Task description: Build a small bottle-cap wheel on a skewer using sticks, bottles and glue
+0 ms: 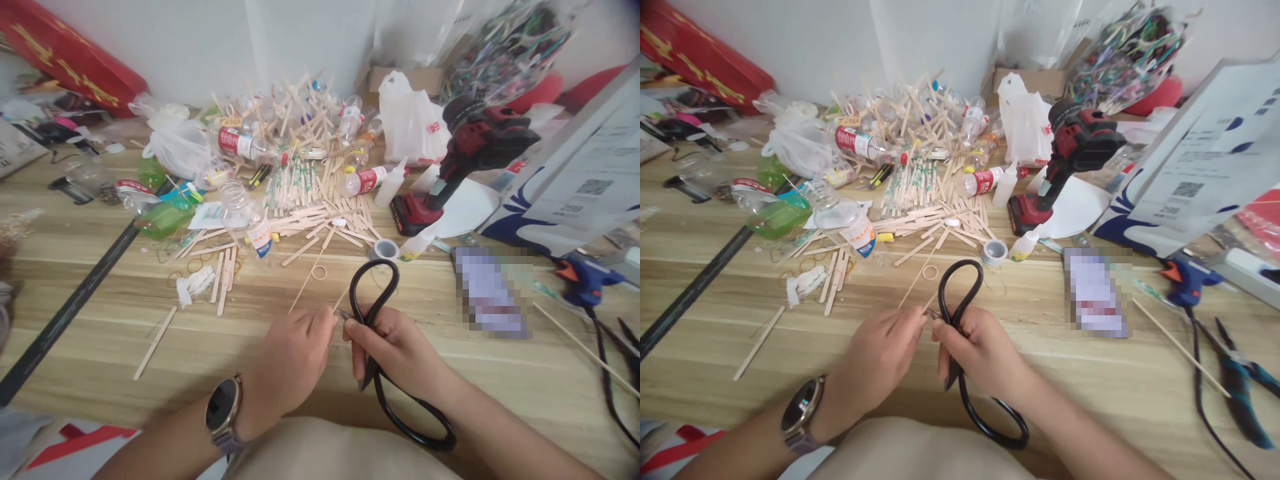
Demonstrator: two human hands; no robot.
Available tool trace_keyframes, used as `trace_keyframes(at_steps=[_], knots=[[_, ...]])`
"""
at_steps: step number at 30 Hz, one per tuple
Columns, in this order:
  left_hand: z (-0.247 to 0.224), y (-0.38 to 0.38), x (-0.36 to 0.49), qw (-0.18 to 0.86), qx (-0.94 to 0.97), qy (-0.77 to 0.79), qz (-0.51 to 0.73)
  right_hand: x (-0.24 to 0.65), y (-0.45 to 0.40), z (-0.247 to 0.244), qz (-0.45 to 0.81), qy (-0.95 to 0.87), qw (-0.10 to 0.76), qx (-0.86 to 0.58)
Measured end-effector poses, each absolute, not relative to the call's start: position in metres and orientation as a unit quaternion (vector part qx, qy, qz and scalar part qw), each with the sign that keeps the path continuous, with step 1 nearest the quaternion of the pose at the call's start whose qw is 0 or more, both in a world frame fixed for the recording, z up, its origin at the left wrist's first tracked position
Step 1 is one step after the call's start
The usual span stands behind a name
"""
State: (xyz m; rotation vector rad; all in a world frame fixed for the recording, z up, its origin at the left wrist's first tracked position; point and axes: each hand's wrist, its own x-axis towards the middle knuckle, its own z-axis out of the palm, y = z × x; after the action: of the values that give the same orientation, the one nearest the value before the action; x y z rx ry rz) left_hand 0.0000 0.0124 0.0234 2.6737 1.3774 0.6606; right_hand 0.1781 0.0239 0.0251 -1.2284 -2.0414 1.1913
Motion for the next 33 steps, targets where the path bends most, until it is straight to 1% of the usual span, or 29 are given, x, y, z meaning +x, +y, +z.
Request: trace_keyframes(at_steps=[1, 2, 5, 7, 9, 11, 14, 16, 18, 23, 25, 27, 30, 31, 33], knots=[[0.023, 0.013, 0.0, 0.032, 0.867, 0.447, 0.217, 0.177, 0.023, 0.024, 0.419, -0.749, 0.244, -0.45], [0.022, 0.013, 0.0, 0.037, 0.867, 0.446, 0.22, 0.177, 0.023, 0.021, 0.376, -0.767, 0.257, -0.452], [0.02, 0.013, -0.002, 0.066, 0.86, 0.447, 0.236, 0.179, 0.023, 0.011, 0.171, -0.835, 0.292, -0.434], [0.022, 0.012, -0.004, 0.118, 0.843, 0.467, 0.24, 0.181, 0.024, 0.007, 0.091, -0.854, 0.304, -0.412], [0.027, 0.012, -0.007, 0.225, 0.8, 0.501, 0.241, 0.183, 0.024, 0.007, 0.084, -0.858, 0.316, -0.397], [0.033, 0.011, -0.009, 0.398, 0.718, 0.516, 0.245, 0.185, 0.023, 0.009, 0.1, -0.856, 0.329, -0.386], [0.039, 0.012, -0.012, 0.665, 0.536, 0.452, 0.258, 0.187, 0.02, 0.012, 0.127, -0.849, 0.335, -0.388], [0.039, 0.013, -0.012, 0.777, 0.419, 0.384, 0.269, 0.187, 0.019, 0.013, 0.132, -0.849, 0.338, -0.383], [0.038, 0.014, -0.012, 0.836, 0.334, 0.333, 0.281, 0.186, 0.017, 0.015, 0.127, -0.85, 0.347, -0.377], [0.037, 0.013, -0.006, 0.884, 0.246, 0.261, 0.298, 0.18, 0.015, 0.021, 0.126, -0.834, 0.376, -0.384], [0.038, 0.012, -0.004, 0.893, 0.234, 0.241, 0.299, 0.179, 0.014, 0.02, 0.124, -0.826, 0.396, -0.382], [0.041, 0.013, -0.004, 0.89, 0.222, 0.219, 0.332, 0.18, 0.012, 0.017, 0.125, -0.817, 0.404, -0.391], [0.045, 0.015, -0.007, 0.838, 0.248, 0.231, 0.428, 0.185, 0.009, 0.012, 0.117, -0.799, 0.404, -0.43], [0.046, 0.015, -0.008, 0.805, 0.287, 0.266, 0.446, 0.186, 0.008, 0.011, 0.109, -0.791, 0.404, -0.446], [0.048, 0.015, -0.01, 0.724, 0.389, 0.369, 0.433, 0.187, 0.006, 0.013, 0.097, -0.782, 0.401, -0.466]])
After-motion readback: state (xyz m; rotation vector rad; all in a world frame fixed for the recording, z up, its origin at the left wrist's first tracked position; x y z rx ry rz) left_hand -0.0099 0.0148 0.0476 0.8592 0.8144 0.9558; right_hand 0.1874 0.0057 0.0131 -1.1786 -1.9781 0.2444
